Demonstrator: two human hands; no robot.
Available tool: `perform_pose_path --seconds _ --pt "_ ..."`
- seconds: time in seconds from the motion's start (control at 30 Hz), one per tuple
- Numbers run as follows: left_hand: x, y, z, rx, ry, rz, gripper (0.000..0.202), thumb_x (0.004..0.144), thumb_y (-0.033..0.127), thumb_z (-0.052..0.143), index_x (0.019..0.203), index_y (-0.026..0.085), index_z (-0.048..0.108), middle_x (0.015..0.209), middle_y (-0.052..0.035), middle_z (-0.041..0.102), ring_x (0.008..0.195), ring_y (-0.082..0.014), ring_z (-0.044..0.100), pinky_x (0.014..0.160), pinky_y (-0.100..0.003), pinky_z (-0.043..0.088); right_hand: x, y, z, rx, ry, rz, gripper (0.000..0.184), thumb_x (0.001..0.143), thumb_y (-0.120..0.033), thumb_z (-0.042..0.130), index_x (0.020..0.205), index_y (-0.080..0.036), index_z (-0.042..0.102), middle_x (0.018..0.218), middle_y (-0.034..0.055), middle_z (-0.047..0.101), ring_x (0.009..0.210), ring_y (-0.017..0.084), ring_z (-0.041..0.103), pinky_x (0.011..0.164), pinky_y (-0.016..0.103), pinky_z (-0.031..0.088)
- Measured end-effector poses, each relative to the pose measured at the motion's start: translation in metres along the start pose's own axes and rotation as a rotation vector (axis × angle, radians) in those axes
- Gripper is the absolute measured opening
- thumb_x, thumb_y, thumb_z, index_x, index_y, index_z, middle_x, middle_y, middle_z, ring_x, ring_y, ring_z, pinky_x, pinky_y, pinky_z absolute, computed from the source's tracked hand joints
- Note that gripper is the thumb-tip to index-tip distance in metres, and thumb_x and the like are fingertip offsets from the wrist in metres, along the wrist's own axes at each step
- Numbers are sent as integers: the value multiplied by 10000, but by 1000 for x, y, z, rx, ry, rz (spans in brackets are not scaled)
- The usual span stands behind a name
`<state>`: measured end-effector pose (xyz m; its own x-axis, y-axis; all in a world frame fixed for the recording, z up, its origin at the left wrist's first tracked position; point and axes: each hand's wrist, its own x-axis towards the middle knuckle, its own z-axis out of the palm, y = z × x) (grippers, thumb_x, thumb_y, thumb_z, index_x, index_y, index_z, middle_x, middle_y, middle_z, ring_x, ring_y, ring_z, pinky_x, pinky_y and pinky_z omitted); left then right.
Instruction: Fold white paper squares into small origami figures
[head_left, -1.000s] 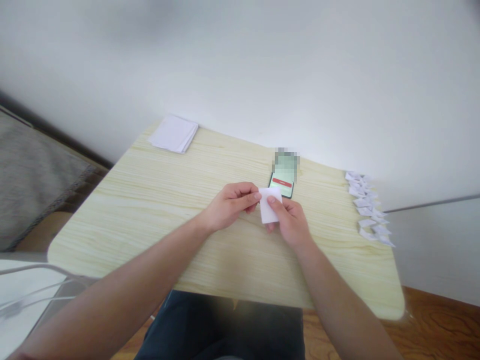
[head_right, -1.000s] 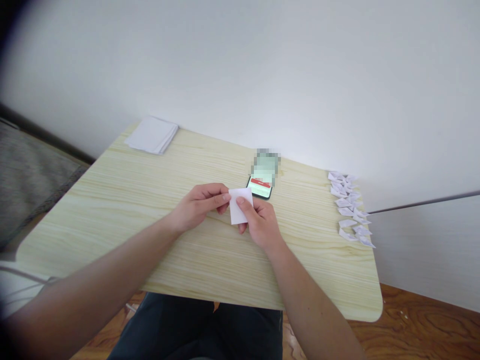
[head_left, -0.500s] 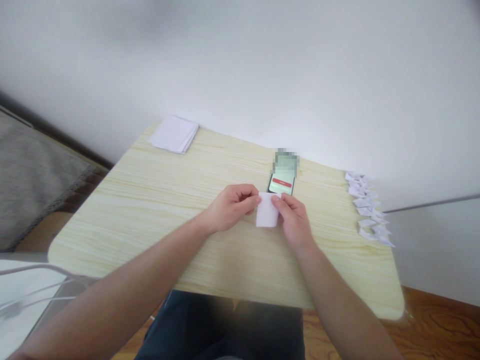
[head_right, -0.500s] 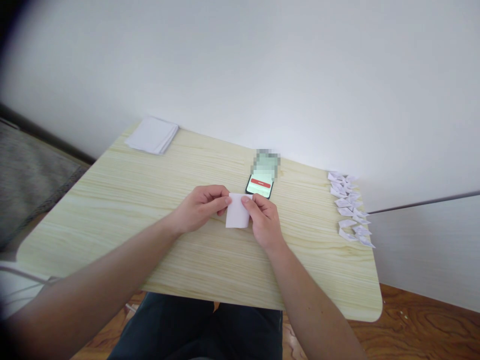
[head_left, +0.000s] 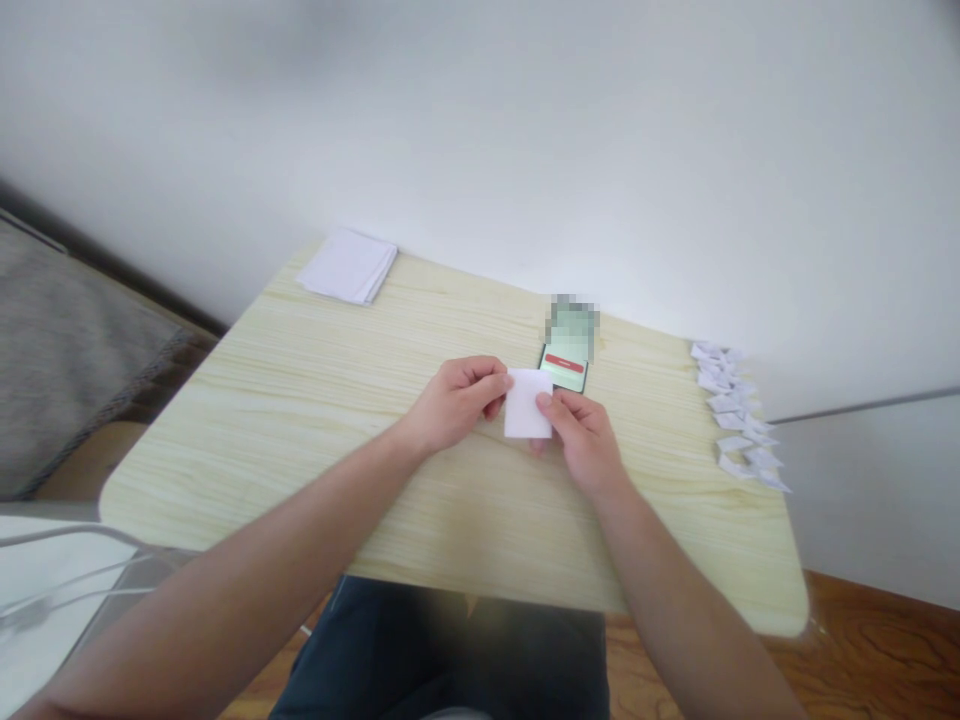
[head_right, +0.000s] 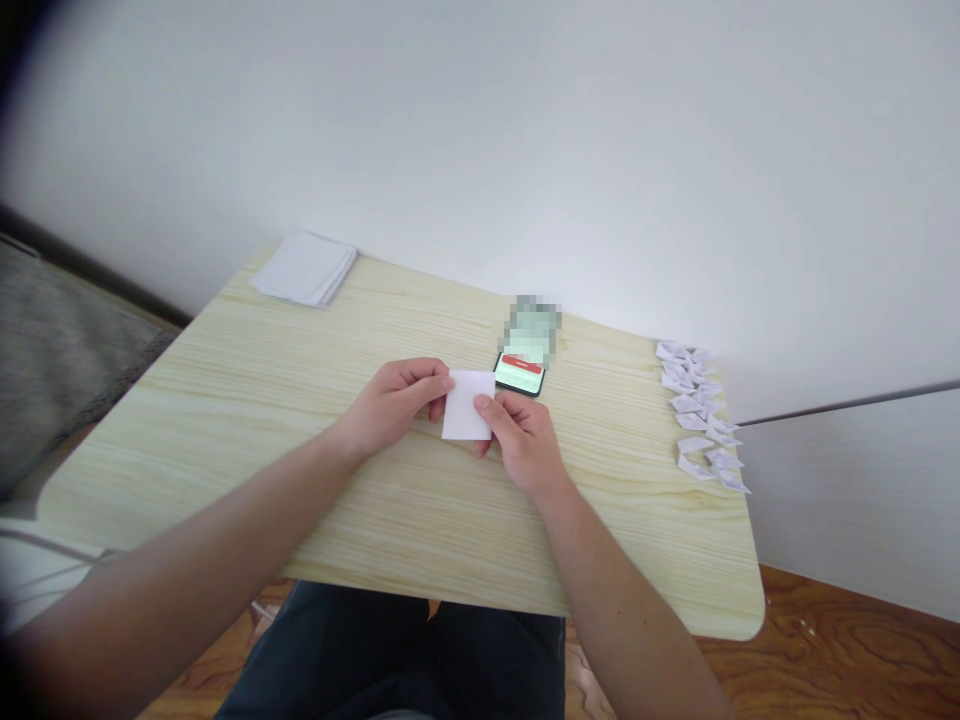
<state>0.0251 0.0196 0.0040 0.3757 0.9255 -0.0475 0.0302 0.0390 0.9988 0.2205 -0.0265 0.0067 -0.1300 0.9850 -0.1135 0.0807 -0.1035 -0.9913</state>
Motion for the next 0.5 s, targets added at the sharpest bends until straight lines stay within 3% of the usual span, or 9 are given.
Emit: perform_pose_path --seconds 0.2,0.3,0.37,0.43,0.5 --pt "0 -1 1 -32 4 3 332 929 352 596 657 167 558 604 14 539 594 -113 476 595 -252 371 0 0 -1 31 -10 12 449 956 -523 637 646 -198 650 529 12 650 515 135 547 568 273 423" --pt "-5 0 2 68 122 181 144 870 302 674 955 186 662 836 -20 638 776 -160 576 725 -289 464 2 1 -1 189 -23 74 431 929 -520 665 642 -201 628 494 -5 603 472 135 524 514 275 418" --pt "-8 1 3 231 201 364 343 810 242 732 1149 225 679 1071 -63 668 996 -215 604 903 -360 487 4 2 -2 304 -50 137 412 909 -516 683 650 -203 615 482 -24 561 446 132 502 475 274 413" --pt "-11 3 3 384 200 508 301 807 210 745 1104 251 742 1159 -77 673 1116 -247 583 1025 -409 445 6 2 -3 379 -95 194 368 901 -499 694 697 -198 637 481 -39 539 429 127 486 454 271 413" --pt "-12 5 3 428 156 559 151 838 210 738 976 250 784 1083 -69 709 1082 -242 598 1028 -409 437 6 2 -4 407 -126 230 370 916 -510 674 727 -193 650 477 -38 539 418 132 500 443 275 419"
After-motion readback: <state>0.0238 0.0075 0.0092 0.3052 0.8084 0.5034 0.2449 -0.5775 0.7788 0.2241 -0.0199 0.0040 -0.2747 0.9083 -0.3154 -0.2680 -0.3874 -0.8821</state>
